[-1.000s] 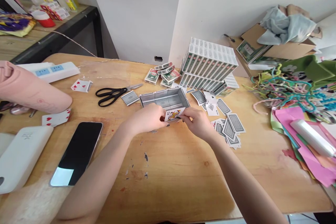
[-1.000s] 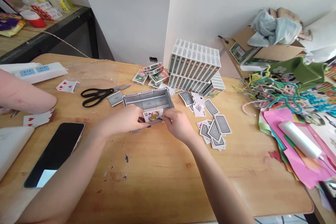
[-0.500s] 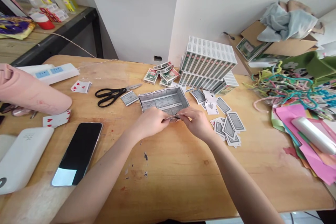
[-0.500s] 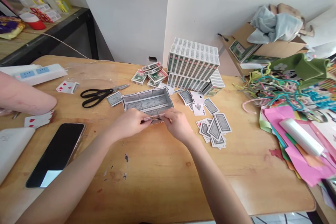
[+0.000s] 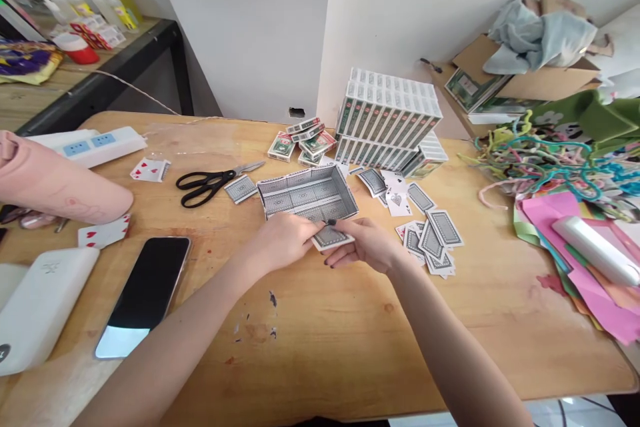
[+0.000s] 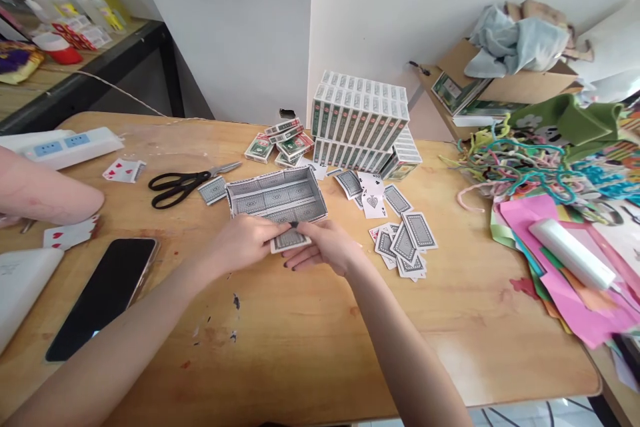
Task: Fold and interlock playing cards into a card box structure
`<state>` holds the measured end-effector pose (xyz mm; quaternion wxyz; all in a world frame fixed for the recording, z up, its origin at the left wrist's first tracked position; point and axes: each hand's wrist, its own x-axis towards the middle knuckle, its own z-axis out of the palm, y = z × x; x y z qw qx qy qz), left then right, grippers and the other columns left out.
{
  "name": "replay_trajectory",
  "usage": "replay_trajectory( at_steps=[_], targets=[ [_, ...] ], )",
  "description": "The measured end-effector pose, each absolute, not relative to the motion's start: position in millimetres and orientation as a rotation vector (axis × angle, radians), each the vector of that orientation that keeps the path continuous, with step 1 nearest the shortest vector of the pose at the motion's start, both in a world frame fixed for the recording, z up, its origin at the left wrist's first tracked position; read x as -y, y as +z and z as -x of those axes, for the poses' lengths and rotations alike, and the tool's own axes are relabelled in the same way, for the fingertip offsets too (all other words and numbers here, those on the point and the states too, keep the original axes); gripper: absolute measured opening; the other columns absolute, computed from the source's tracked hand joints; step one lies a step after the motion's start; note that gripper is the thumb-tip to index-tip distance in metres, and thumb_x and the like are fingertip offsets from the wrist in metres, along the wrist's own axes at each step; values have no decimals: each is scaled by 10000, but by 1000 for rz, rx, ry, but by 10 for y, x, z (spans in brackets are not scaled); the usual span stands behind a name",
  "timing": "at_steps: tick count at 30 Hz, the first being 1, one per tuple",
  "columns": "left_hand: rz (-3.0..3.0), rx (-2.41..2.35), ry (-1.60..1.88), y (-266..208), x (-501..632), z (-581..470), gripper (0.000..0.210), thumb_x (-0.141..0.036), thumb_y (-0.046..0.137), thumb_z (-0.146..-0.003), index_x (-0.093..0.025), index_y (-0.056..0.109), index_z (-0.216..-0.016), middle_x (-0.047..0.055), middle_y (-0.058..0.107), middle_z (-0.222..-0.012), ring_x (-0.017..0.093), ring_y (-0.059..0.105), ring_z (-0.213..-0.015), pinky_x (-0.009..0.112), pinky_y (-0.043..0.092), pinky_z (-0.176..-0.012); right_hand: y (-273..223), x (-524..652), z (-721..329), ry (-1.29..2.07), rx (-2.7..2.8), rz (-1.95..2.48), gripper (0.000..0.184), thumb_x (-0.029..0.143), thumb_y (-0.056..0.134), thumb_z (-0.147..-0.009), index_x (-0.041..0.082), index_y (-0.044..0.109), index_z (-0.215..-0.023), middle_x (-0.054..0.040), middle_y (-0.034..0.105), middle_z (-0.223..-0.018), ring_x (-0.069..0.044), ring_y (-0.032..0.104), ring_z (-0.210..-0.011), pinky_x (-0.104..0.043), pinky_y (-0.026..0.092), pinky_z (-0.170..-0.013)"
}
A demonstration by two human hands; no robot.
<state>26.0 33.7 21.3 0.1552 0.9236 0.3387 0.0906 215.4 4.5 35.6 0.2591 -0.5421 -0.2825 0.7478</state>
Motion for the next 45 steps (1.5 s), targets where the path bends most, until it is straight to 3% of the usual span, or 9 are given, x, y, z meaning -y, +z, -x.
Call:
replay_trajectory(
  at_steps=[4, 10, 16, 21, 28, 34, 45],
  targets=[
    [-2718, -918, 314, 167, -354, -234, 320, -128, 462, -860, -187, 687, -1080, 50, 750, -893, 187, 699, -759, 276, 501, -651, 232, -10, -2121, 1972, 694, 1337, 316, 364, 834, -526, 134, 626, -585, 22, 578, -528, -80, 512, -482, -217, 461, -506],
    [-2551, -863, 319, 171, -427, -167, 343, -162, 484, -874, -230, 664, -1158, 30, 730, -1053, 171, 692, -897, 276, 515, -784, 136, 4, -2135, 1898, 735, 1370, 316, 389, 817, -537, 149, 613, -552, 53, 492, -477, -55, 383, -433, -207, 302, -442],
    [-2376, -872, 161, 315, -507, -129, 439, -147, 505, -805, -273, 639, -1203, 21, 713, -1108, 173, 679, -925, 280, 486, -801, 145, 3, -2091, 1869, 668, 1372, 292, 357, 824, -476, 142, 684, -617, 4, 611, -561, -102, 509, -506, -238, 385, -513],
    [-2165, -779, 73, 470, -568, -114, 581, -86, 510, -699, -260, 614, -1243, 12, 720, -1079, 156, 657, -860, 239, 461, -728, 99, 34, -2065, 1841, 632, 1342, 235, 323, 795, -521, 157, 713, -665, -12, 666, -623, -134, 574, -571, -256, 423, -569],
    [-1998, -936, 40, 472, -657, -198, 316, -264, 512, -821, -198, 730, -1041, 12, 737, -809, 126, 603, -666, 212, 393, -580, 50, 99, -2035, 1762, 717, 1331, 254, 381, 770, -597, 177, 735, -743, -15, 680, -680, -152, 582, -636, -260, 422, -609],
    [-1939, -953, 69, 442, -705, -241, 242, -295, 596, -792, -207, 758, -949, 24, 756, -898, 144, 636, -748, 221, 413, -625, -27, 132, -2009, 1613, 886, 1299, 215, 393, 721, -672, 190, 729, -743, 17, 643, -672, -130, 526, -651, -241, 378, -632],
    [-1883, -1082, 42, 426, -707, -285, 244, -317, 646, -741, -197, 772, -912, 16, 753, -809, 124, 552, -613, 226, 339, -534, -126, 170, -1893, 1323, 1020, 1428, 203, 315, 613, -715, 157, 727, -773, 19, 577, -618, -134, 467, -632, -230, 337, -576]
  ],
)
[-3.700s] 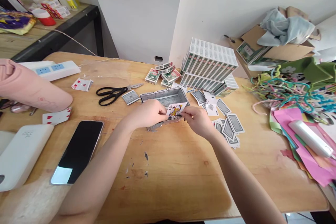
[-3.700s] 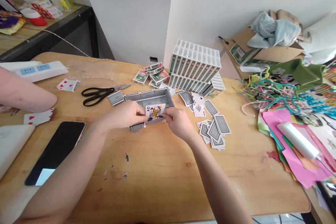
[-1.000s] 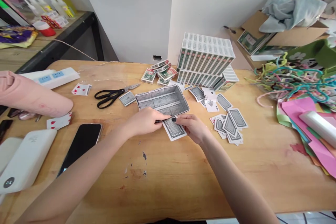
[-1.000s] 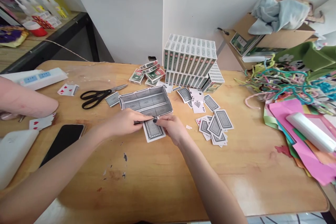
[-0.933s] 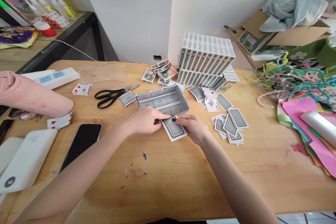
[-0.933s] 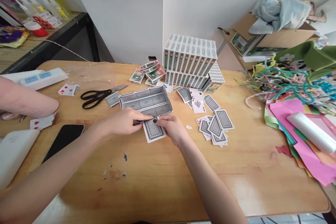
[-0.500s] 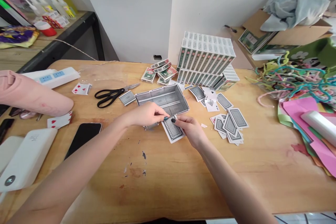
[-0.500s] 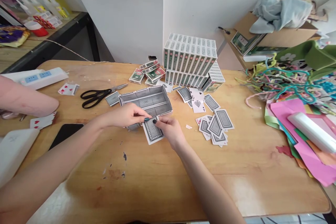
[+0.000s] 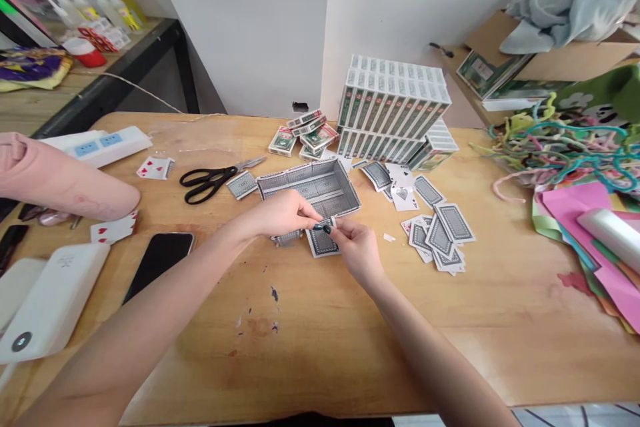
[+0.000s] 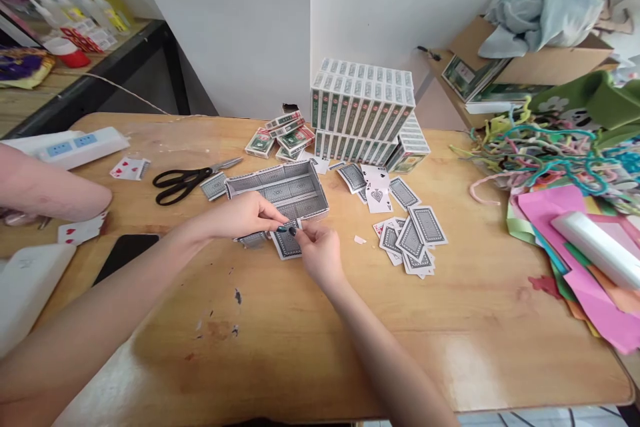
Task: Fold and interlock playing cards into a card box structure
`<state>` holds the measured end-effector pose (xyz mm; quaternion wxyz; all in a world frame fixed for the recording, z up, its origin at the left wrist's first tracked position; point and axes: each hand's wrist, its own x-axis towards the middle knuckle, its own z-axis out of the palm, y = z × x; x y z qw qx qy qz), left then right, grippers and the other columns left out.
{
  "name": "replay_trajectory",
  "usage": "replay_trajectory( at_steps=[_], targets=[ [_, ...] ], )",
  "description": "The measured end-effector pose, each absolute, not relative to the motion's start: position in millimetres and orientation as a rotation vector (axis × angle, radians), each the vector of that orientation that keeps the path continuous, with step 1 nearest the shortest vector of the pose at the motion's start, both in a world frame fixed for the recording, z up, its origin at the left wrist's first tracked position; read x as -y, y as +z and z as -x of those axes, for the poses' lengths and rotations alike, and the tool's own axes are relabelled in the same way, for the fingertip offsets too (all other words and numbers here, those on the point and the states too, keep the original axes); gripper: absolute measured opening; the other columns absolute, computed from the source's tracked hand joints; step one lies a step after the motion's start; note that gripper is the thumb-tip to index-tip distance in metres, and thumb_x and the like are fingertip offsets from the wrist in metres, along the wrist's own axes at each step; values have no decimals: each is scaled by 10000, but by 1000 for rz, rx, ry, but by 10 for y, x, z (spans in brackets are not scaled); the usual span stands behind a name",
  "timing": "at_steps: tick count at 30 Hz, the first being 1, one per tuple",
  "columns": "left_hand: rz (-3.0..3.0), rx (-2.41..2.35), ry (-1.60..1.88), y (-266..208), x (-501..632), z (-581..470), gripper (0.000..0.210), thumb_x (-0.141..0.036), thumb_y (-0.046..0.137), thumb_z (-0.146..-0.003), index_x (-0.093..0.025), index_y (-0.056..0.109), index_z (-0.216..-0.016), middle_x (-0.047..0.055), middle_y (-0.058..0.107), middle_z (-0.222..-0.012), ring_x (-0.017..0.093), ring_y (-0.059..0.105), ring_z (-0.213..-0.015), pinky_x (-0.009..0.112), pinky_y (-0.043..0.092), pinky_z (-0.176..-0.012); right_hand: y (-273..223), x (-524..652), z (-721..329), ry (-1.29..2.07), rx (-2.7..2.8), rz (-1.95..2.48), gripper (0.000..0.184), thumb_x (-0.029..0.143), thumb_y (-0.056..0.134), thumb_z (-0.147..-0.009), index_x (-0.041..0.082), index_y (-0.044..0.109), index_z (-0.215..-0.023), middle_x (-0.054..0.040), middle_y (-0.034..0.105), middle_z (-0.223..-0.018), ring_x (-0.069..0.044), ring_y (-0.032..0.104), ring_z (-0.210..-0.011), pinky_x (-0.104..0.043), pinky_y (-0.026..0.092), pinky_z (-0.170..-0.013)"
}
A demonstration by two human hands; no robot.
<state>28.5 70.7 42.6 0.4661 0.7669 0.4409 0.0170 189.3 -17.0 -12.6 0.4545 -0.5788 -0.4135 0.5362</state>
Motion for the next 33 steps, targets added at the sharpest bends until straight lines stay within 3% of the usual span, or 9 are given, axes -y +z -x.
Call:
replay_trajectory(
  at_steps=[4, 9, 14, 20, 25, 29, 33],
  targets=[
    [-1914, -1066, 24, 447, -706, -289, 247, -283, 609, -762, -193, 767, -930, 12, 742, -782, 119, 546, -595, 222, 334, -528, -162, 190, -1855, 1252, 1060, 1474, 224, 323, 577, -734, 159, 722, -783, 14, 604, -631, -142, 494, -629, -232, 354, -581],
    [-2081, -1032, 44, 438, -635, -268, 275, -269, 517, -831, -209, 751, -963, -8, 729, -738, 110, 542, -551, 221, 327, -514, -260, 197, -1843, 1132, 1151, 1625, 256, 364, 558, -758, 160, 668, -651, 28, 512, -543, -113, 408, -526, -229, 292, -515],
    [-2201, -1057, 133, 353, -498, -246, 300, -209, 565, -806, -220, 706, -1071, 23, 746, -978, 164, 673, -789, 237, 448, -658, -298, 185, -1854, 1121, 1178, 1663, 291, 400, 573, -766, 159, 636, -615, 42, 426, -506, -93, 335, -500, -232, 254, -507],
    [-2406, -1342, 180, 329, -342, -167, 279, -321, 639, -806, -220, 705, -1057, 46, 754, -905, 245, 692, -815, 324, 494, -688, -250, 176, -1866, 1263, 1178, 1504, 291, 433, 602, -761, 161, 626, -660, 57, 357, -515, -85, 284, -498, -233, 204, -481],
    [-2293, -1273, 259, 316, -317, -75, 340, -329, 598, -845, -215, 658, -1160, 31, 714, -1103, 226, 672, -977, 327, 516, -817, -218, 185, -1827, 1396, 1044, 1390, 338, 495, 616, -762, 170, 578, -678, 50, 397, -554, -85, 287, -515, -232, 215, -484],
    [-2245, -1232, 263, 335, -321, -74, 315, -315, 541, -883, -225, 655, -1162, 15, 708, -1120, 205, 670, -987, 312, 511, -836, -172, 170, -1753, 1395, 1008, 1396, 393, 526, 626, -750, 177, 524, -600, 48, 379, -536, -82, 282, -504, -234, 207, -474],
    [-2218, -1211, 238, 352, -320, -89, 328, -308, 498, -904, -211, 644, -1182, 24, 709, -1117, 204, 669, -985, 313, 508, -829, -125, 175, -1674, 1436, 895, 1346, 371, 512, 636, -743, 170, 570, -616, 22, 492, -576, -94, 380, -521, -233, 287, -494]
  ],
)
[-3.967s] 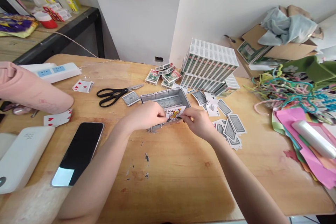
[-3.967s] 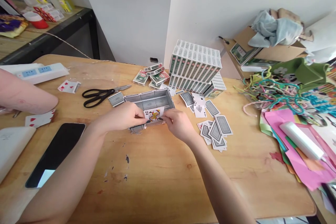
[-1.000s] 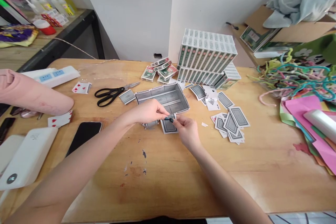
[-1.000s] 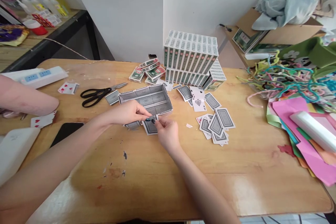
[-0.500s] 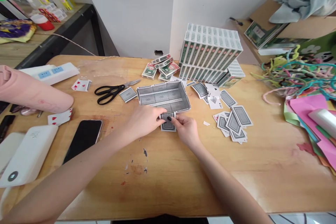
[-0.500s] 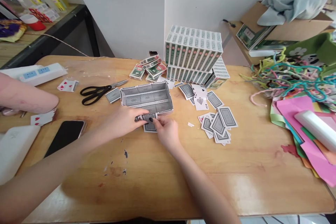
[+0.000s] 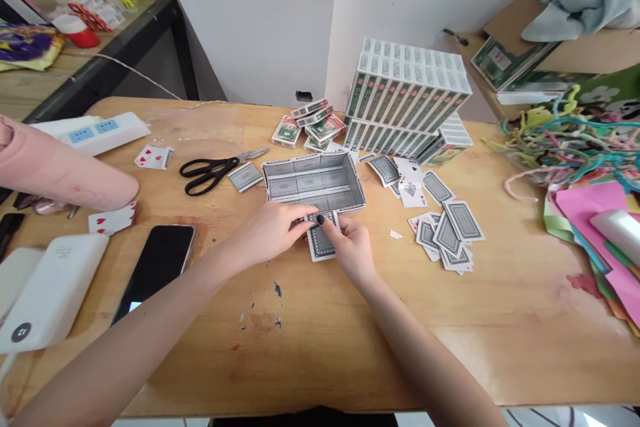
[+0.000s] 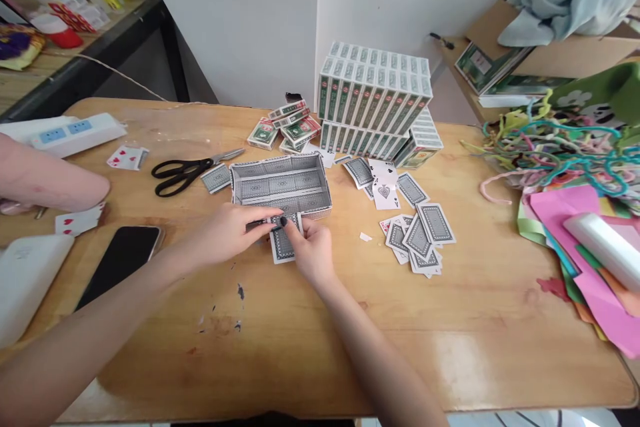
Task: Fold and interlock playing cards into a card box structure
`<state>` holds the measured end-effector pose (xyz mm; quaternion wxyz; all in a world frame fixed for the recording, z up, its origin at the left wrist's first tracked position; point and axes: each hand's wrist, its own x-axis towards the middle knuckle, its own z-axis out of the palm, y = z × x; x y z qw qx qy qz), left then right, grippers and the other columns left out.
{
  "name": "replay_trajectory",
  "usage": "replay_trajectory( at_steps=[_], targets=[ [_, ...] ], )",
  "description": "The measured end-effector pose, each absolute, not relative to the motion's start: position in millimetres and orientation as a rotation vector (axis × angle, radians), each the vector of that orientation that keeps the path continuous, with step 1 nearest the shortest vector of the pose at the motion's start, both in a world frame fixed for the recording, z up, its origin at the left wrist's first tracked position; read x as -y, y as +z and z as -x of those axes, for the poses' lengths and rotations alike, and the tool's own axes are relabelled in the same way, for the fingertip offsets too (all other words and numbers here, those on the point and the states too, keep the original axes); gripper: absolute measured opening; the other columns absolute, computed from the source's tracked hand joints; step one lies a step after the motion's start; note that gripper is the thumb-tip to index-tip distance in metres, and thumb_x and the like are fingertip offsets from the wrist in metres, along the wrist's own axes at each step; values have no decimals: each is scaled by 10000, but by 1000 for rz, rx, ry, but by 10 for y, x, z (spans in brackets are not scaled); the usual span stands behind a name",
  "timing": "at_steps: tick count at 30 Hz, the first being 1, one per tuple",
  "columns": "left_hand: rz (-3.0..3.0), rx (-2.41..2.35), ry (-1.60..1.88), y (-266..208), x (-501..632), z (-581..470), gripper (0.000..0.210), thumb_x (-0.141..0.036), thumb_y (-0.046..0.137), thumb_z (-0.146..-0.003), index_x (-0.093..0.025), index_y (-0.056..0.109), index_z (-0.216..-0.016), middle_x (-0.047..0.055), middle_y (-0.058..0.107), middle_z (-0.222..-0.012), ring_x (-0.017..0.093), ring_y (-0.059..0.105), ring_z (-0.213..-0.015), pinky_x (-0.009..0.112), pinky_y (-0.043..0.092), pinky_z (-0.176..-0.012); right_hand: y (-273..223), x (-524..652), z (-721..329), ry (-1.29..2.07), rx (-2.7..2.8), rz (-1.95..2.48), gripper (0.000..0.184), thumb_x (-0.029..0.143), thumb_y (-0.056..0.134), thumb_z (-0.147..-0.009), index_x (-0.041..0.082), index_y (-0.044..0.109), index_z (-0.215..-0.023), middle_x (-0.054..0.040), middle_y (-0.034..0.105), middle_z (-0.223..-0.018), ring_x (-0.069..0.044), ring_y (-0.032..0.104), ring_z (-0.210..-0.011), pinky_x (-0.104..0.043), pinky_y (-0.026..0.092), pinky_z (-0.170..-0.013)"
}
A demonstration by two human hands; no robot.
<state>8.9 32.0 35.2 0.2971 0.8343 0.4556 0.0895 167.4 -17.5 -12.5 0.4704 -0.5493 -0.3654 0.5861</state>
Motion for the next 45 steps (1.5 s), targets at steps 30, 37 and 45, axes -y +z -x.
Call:
replay_trajectory(
  at_steps=[30, 37, 45],
  targets=[
    [-2299, -1074, 214, 381, -292, -45, 510, -117, 452, -764, -220, 615, -1237, -11, 716, -712, 125, 554, -496, 265, 442, -544, 73, 190, -1564, 1546, 446, 1347, 192, 335, 701, -637, 155, 677, -701, 5, 647, -605, -144, 570, -564, -254, 409, -556],
    [-2278, -1082, 194, 378, -299, -48, 505, -134, 468, -763, -211, 617, -1240, 10, 736, -768, 125, 564, -500, 262, 451, -538, 83, 156, -1592, 1531, 495, 1434, 196, 345, 696, -620, 158, 636, -618, -1, 606, -572, -140, 532, -534, -256, 380, -513],
    [-2404, -1058, 225, 314, -333, -32, 409, -156, 475, -834, -248, 639, -1198, 15, 756, -903, 159, 677, -686, 273, 497, -633, 22, 196, -1606, 1465, 619, 1461, 314, 458, 717, -639, 166, 631, -715, 0, 621, -648, -142, 547, -586, -253, 393, -547]
  ],
)
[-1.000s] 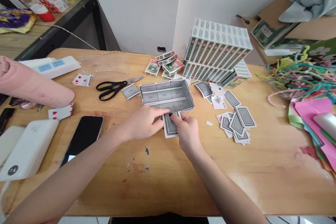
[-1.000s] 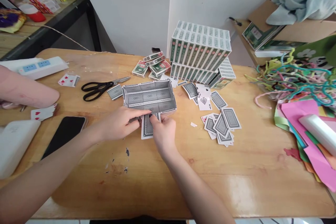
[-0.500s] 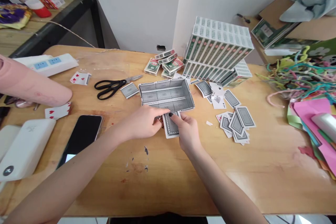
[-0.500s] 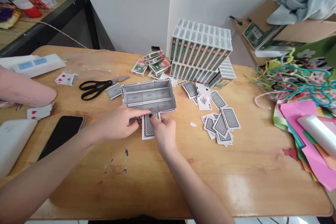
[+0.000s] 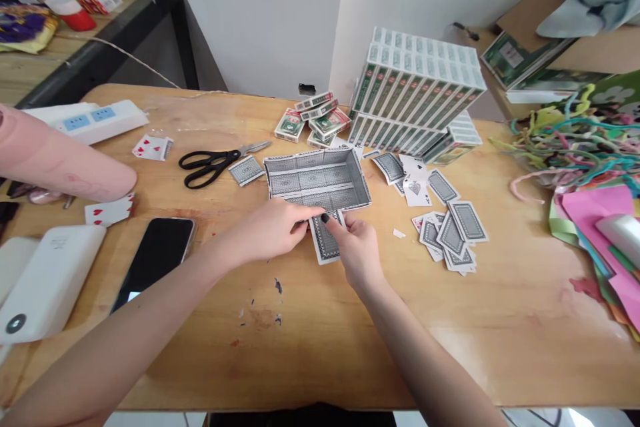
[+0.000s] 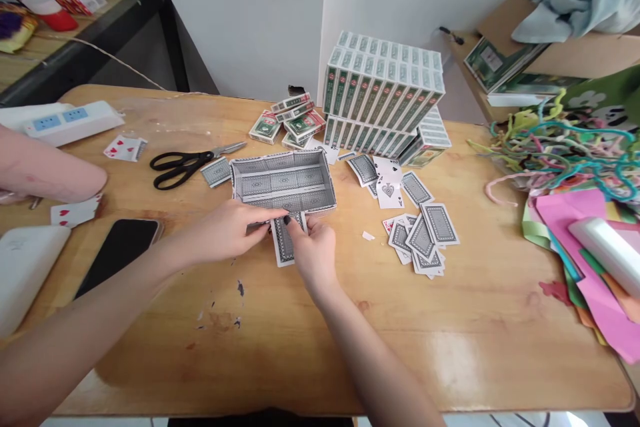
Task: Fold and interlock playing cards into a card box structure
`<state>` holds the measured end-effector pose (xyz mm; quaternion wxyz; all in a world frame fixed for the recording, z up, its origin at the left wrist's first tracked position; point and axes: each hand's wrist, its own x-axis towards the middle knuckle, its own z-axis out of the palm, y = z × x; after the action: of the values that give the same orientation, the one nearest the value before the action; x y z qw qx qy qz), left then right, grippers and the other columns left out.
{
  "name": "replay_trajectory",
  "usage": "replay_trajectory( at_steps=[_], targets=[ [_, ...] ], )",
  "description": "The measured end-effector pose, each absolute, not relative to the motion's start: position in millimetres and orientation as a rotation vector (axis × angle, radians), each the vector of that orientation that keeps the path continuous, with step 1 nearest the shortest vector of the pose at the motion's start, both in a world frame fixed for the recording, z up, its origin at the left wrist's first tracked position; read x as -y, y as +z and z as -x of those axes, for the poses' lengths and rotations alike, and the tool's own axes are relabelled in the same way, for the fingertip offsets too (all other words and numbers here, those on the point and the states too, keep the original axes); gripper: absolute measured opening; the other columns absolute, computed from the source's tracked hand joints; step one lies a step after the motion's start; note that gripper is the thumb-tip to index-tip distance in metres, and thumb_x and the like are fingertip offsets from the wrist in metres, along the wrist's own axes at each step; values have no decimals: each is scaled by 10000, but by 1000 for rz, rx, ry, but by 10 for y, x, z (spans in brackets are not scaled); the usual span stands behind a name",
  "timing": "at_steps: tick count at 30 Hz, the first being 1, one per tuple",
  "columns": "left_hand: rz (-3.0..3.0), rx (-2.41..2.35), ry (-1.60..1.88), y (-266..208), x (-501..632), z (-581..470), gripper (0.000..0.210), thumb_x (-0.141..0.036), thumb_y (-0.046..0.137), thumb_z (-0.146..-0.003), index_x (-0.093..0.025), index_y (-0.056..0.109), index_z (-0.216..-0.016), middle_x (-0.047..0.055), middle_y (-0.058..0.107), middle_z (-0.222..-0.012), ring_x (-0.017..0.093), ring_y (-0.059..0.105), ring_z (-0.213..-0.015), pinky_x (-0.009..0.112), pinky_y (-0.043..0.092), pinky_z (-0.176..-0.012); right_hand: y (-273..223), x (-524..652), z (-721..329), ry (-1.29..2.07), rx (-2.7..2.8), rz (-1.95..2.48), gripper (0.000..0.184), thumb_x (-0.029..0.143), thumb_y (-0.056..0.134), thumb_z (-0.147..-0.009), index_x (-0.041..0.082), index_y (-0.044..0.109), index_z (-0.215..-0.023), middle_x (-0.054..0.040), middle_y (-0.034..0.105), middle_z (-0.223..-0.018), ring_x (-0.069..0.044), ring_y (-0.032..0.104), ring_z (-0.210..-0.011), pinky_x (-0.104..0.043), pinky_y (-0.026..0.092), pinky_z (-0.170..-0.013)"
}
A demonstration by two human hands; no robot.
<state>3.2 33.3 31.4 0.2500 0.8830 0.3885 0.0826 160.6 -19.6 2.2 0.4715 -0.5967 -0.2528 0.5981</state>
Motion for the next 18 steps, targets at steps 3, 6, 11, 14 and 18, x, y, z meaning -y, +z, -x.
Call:
replay_trajectory(
  at_steps=[3, 6, 11, 14, 18],
  targets=[
    [-2487, -1025, 304, 239, -319, -23, 383, -165, 458, -868, -223, 625, -1208, 27, 737, -1031, 182, 697, -835, 300, 521, -735, 0, 189, -1621, 1443, 599, 1467, 350, 467, 737, -620, 162, 618, -745, 10, 598, -620, -121, 506, -549, -245, 374, -528],
    [-2600, -1008, 368, 143, -297, -5, 359, -171, 448, -889, -200, 618, -1203, 42, 746, -976, 190, 703, -803, 313, 534, -714, -23, 184, -1635, 1428, 574, 1456, 362, 460, 756, -603, 164, 607, -748, 8, 599, -632, -108, 482, -541, -240, 367, -523],
    [-2775, -936, 727, -2, -262, 27, 238, -177, 477, -907, -172, 651, -1068, 43, 746, -862, 175, 705, -774, 330, 549, -752, -60, 187, -1662, 1427, 521, 1440, 334, 438, 776, -574, 174, 586, -649, 5, 603, -624, -118, 503, -563, -244, 387, -536],
    [-2845, -891, 906, -55, -248, 26, 161, -168, 519, -890, -176, 648, -985, 36, 748, -891, 160, 703, -813, 344, 541, -847, -57, 189, -1673, 1454, 508, 1455, 317, 431, 773, -582, 167, 616, -662, 3, 611, -622, -124, 516, -566, -249, 393, -538],
    [-2854, -936, 982, -107, -245, 4, 110, -157, 536, -876, -173, 628, -936, 20, 735, -792, 147, 687, -732, 335, 539, -831, 17, 186, -1676, 1523, 550, 1446, 261, 400, 742, -628, 172, 631, -688, 21, 608, -603, -133, 543, -567, -253, 418, -538]
  ],
)
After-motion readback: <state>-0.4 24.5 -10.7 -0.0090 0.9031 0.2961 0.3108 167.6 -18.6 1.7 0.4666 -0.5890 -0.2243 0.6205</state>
